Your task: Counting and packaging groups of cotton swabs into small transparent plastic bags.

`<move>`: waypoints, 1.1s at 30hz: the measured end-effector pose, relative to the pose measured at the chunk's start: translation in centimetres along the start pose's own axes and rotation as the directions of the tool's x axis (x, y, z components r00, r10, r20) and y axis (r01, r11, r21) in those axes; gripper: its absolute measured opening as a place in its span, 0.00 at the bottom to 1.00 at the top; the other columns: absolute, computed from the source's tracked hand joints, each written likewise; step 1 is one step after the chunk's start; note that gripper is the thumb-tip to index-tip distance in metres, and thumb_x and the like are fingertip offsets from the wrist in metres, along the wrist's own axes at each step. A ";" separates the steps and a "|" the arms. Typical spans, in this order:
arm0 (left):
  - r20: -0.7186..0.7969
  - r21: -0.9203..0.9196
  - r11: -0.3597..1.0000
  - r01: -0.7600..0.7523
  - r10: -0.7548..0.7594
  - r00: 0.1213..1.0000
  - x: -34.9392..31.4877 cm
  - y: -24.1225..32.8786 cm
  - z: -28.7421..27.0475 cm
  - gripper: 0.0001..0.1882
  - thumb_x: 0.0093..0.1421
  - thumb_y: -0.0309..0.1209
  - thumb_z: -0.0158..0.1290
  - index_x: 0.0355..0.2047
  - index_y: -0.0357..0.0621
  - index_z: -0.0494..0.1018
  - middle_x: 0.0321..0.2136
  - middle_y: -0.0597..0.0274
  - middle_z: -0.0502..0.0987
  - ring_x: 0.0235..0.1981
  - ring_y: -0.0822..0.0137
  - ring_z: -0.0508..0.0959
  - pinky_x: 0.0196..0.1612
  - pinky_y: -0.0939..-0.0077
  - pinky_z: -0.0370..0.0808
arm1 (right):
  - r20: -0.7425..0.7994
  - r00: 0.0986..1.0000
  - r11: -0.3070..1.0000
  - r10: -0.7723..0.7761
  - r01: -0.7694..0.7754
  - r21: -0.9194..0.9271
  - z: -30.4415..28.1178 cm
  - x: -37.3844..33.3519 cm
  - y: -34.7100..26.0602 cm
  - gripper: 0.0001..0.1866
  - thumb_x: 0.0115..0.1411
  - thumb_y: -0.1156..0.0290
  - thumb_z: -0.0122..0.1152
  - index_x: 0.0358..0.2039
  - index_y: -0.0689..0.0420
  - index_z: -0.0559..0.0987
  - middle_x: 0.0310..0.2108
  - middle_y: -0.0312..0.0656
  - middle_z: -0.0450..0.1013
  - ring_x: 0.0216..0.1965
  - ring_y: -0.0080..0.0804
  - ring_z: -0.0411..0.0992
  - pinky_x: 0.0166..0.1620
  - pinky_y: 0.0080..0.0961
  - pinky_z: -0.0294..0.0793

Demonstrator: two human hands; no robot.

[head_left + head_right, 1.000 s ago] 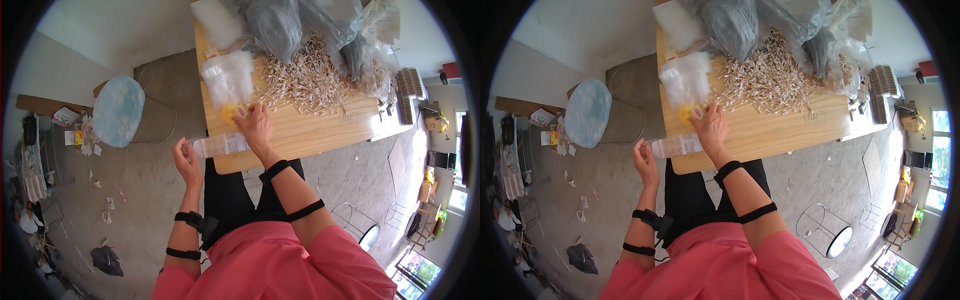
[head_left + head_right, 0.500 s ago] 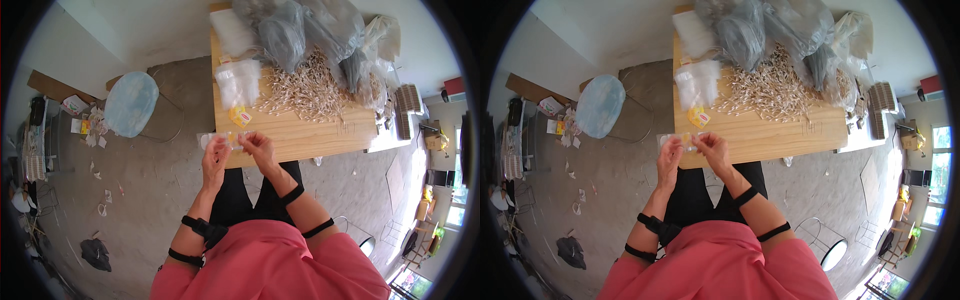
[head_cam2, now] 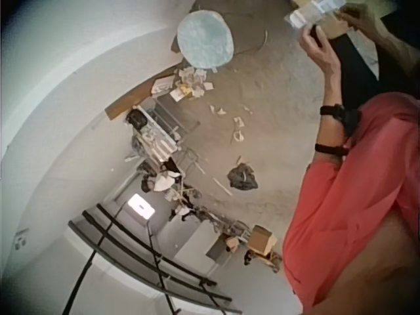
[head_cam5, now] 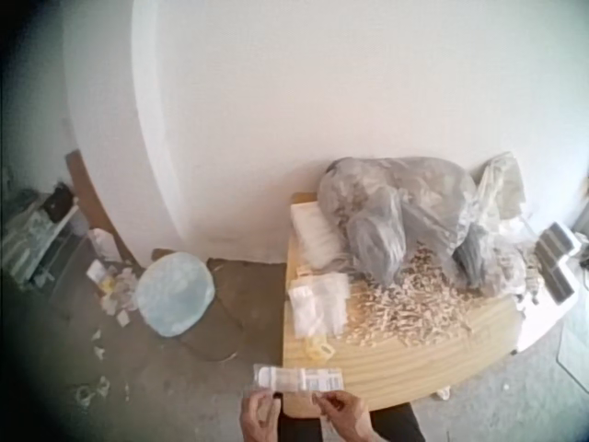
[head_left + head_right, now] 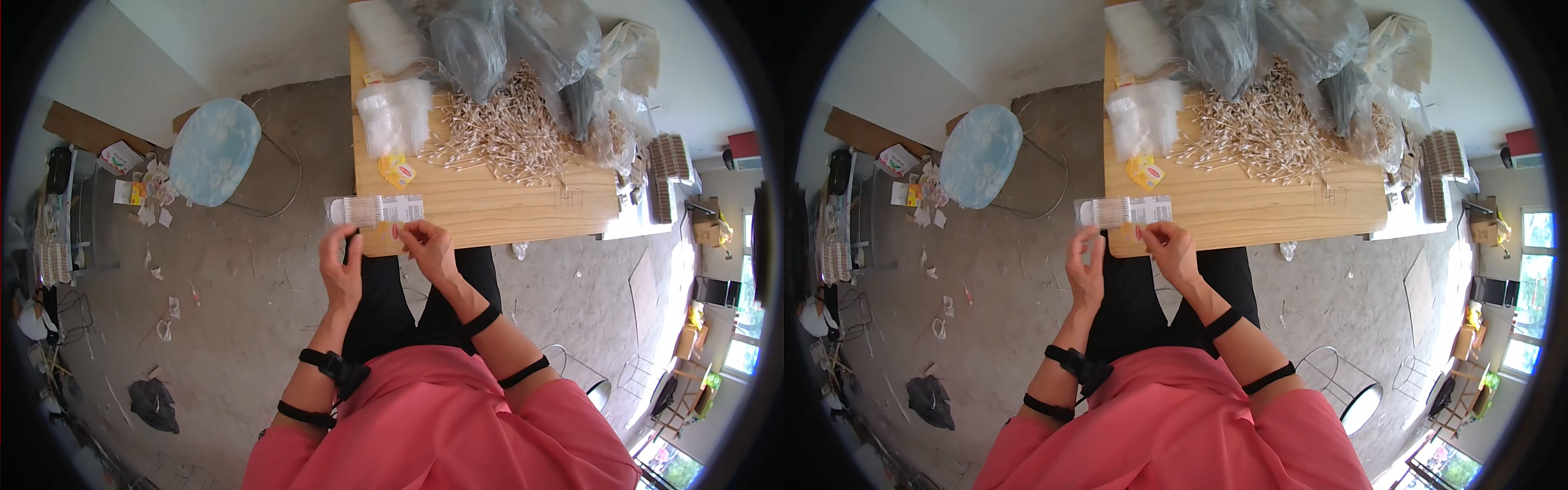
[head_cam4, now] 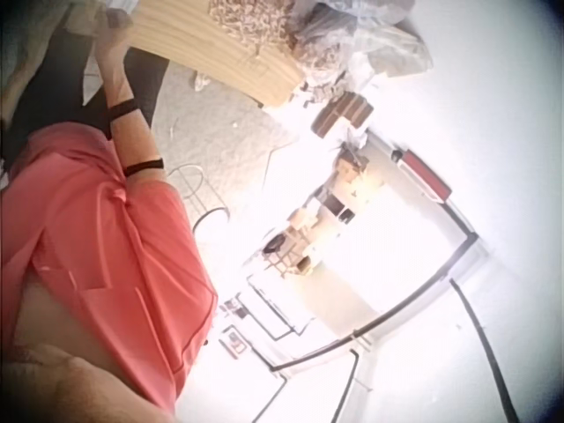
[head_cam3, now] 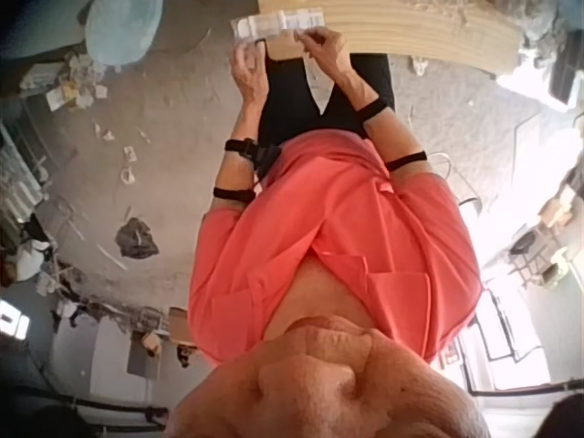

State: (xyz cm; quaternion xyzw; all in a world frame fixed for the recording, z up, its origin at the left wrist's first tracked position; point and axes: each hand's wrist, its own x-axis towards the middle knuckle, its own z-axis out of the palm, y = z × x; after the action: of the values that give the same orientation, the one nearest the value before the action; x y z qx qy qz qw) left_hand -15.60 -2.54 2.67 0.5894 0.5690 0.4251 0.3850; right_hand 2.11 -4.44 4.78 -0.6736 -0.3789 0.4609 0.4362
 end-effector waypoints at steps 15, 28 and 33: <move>0.103 -0.239 0.838 0.491 -0.481 0.871 5.8 -6.2 0.5 0.18 0.68 0.46 0.51 0.41 0.42 0.74 0.33 0.67 0.77 0.31 0.77 0.74 0.35 0.81 0.71 | -0.248 0.957 0.984 -0.152 0.122 -0.132 3.3 4.3 0.8 0.10 0.58 0.69 0.67 0.29 0.64 0.79 0.22 0.39 0.77 0.23 0.21 0.74 0.30 0.20 0.73; 0.114 -0.252 0.869 0.426 -0.411 0.905 5.5 -5.5 0.7 0.16 0.67 0.44 0.53 0.40 0.42 0.74 0.32 0.69 0.77 0.32 0.79 0.74 0.34 0.81 0.71 | -0.179 0.944 0.936 -0.276 0.222 -0.275 2.8 4.5 -0.3 0.11 0.59 0.75 0.63 0.41 0.61 0.75 0.21 0.43 0.73 0.22 0.34 0.74 0.28 0.28 0.73; 0.106 -0.324 0.832 0.451 -0.442 0.891 5.2 -4.9 1.6 0.16 0.64 0.42 0.58 0.43 0.43 0.74 0.35 0.68 0.79 0.34 0.78 0.75 0.35 0.81 0.71 | -0.210 0.918 0.922 -0.335 0.274 -0.273 3.2 4.1 0.2 0.12 0.59 0.77 0.62 0.43 0.60 0.74 0.22 0.43 0.73 0.22 0.36 0.74 0.28 0.29 0.73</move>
State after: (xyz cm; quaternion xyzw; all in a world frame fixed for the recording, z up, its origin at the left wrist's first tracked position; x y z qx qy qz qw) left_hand -15.84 2.94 -2.16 0.3704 0.6034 0.4073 0.5769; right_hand 0.29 0.03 2.78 -0.7064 -0.4737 0.2485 0.4636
